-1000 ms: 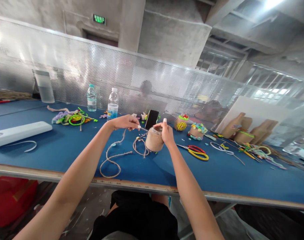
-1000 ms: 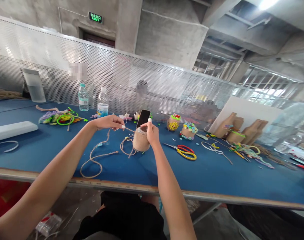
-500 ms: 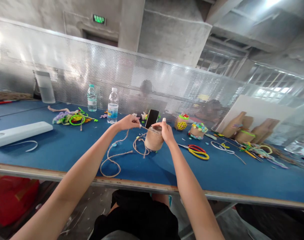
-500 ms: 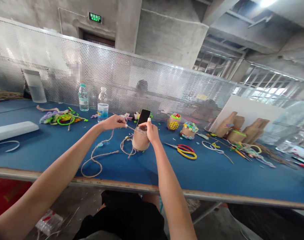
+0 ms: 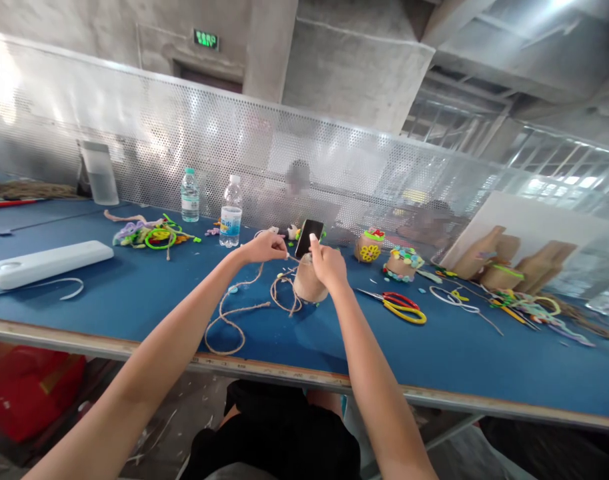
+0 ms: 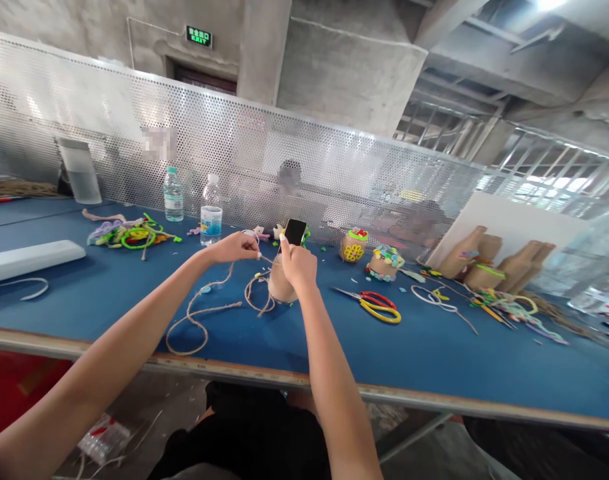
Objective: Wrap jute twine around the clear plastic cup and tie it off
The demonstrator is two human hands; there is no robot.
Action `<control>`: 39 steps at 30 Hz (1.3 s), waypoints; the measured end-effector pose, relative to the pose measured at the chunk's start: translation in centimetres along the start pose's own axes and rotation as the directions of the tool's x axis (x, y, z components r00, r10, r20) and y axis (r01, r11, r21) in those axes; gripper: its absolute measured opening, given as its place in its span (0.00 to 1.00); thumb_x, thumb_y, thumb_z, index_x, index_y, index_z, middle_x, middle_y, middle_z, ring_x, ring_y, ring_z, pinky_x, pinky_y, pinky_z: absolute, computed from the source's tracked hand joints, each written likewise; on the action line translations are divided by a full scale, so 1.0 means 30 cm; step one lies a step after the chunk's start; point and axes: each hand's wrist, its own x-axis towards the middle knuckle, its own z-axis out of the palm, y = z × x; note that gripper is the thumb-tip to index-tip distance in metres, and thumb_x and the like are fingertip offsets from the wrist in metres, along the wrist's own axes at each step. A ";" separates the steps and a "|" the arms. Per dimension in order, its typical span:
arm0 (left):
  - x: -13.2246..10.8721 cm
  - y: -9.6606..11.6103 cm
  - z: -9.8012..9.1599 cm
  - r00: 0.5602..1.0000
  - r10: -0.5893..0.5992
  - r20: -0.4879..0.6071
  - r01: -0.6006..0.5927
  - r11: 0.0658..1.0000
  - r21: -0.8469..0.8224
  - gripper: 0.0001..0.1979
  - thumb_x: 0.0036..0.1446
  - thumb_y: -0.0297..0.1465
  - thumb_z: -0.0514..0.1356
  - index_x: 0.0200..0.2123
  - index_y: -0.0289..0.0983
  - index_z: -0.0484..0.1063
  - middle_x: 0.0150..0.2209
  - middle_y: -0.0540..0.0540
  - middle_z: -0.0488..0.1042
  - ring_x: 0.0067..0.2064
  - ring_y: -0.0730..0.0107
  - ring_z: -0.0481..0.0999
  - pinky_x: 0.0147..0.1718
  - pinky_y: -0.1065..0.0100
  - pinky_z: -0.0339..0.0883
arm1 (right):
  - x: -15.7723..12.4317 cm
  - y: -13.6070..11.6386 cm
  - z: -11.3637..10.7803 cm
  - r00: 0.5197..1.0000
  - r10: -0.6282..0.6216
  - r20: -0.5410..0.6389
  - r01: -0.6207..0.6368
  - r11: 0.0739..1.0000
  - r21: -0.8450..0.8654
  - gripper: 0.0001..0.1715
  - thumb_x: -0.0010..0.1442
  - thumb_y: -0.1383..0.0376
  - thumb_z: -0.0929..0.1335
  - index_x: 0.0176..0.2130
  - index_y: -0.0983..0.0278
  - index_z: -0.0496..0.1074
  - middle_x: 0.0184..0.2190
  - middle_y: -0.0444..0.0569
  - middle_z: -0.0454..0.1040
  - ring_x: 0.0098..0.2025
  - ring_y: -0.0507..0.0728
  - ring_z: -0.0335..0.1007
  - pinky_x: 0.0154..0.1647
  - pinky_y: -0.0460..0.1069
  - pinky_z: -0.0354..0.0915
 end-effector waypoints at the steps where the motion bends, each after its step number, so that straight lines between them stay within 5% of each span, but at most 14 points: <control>1: 0.000 0.000 -0.001 1.000 0.001 0.003 -0.001 1.000 0.002 0.07 0.51 0.30 0.59 0.24 0.33 0.72 0.21 0.52 0.66 0.23 0.77 0.61 0.26 0.72 0.55 | 0.001 0.001 0.000 0.999 0.004 0.033 -0.003 0.999 -0.033 0.43 0.67 0.44 0.49 0.34 0.65 0.80 0.35 0.61 0.81 0.43 0.67 0.78 0.43 0.55 0.66; 6: 0.000 -0.010 -0.003 0.999 0.035 0.027 -0.034 0.999 -0.021 0.08 0.52 0.33 0.60 0.27 0.33 0.74 0.22 0.51 0.67 0.24 0.75 0.63 0.27 0.71 0.55 | 0.027 0.044 -0.008 0.982 -0.147 0.114 0.138 0.987 0.085 0.31 0.69 0.52 0.55 0.33 0.62 0.81 0.30 0.52 0.82 0.37 0.62 0.78 0.38 0.50 0.64; 11: -0.006 -0.004 0.005 0.997 0.044 0.060 -0.040 0.997 -0.064 0.08 0.52 0.34 0.60 0.28 0.33 0.74 0.22 0.51 0.66 0.24 0.76 0.62 0.26 0.72 0.54 | 0.051 0.068 -0.014 0.934 -0.316 0.169 0.268 0.930 0.253 0.26 0.68 0.62 0.57 0.36 0.61 0.81 0.47 0.51 0.80 0.62 0.62 0.64 0.58 0.53 0.59; 17: -0.001 0.019 0.017 0.999 0.008 0.047 -0.007 1.000 -0.018 0.08 0.52 0.32 0.60 0.28 0.33 0.74 0.22 0.51 0.67 0.24 0.76 0.61 0.25 0.72 0.54 | 0.038 0.076 -0.002 0.975 -0.209 0.071 0.185 0.949 0.253 0.36 0.68 0.49 0.52 0.43 0.65 0.79 0.41 0.57 0.80 0.46 0.63 0.75 0.49 0.54 0.64; 21: 0.000 0.025 0.021 1.000 0.003 0.026 -0.003 1.000 -0.009 0.07 0.51 0.30 0.60 0.28 0.32 0.75 0.23 0.50 0.68 0.25 0.76 0.61 0.25 0.72 0.54 | 0.025 0.074 0.004 0.981 -0.165 -0.098 0.186 0.944 0.274 0.47 0.66 0.42 0.45 0.50 0.66 0.76 0.47 0.60 0.77 0.54 0.65 0.71 0.53 0.57 0.63; 25: -0.003 0.029 0.020 1.000 0.013 0.008 -0.013 1.000 -0.003 0.06 0.51 0.30 0.60 0.28 0.33 0.74 0.22 0.51 0.66 0.25 0.76 0.61 0.25 0.73 0.54 | 0.003 0.034 0.005 0.972 -0.077 -0.222 0.109 0.985 0.133 0.48 0.65 0.40 0.45 0.45 0.65 0.77 0.43 0.61 0.77 0.51 0.66 0.71 0.52 0.60 0.62; 30: -0.003 0.032 0.015 1.000 0.009 -0.008 -0.009 1.000 0.007 0.07 0.52 0.31 0.60 0.28 0.32 0.74 0.22 0.51 0.66 0.25 0.76 0.60 0.25 0.72 0.54 | -0.016 -0.006 0.007 0.996 0.026 -0.084 -0.038 0.988 -0.149 0.40 0.66 0.42 0.53 0.29 0.66 0.77 0.35 0.65 0.78 0.40 0.69 0.76 0.44 0.59 0.63; 39: -0.005 0.053 0.018 0.998 0.049 0.031 -0.048 0.998 -0.045 0.06 0.52 0.30 0.60 0.28 0.33 0.74 0.23 0.51 0.67 0.25 0.77 0.61 0.26 0.73 0.55 | 0.012 0.051 -0.016 0.987 -0.162 0.021 0.163 0.985 -0.054 0.33 0.69 0.51 0.55 0.26 0.63 0.76 0.32 0.59 0.81 0.38 0.65 0.78 0.37 0.52 0.63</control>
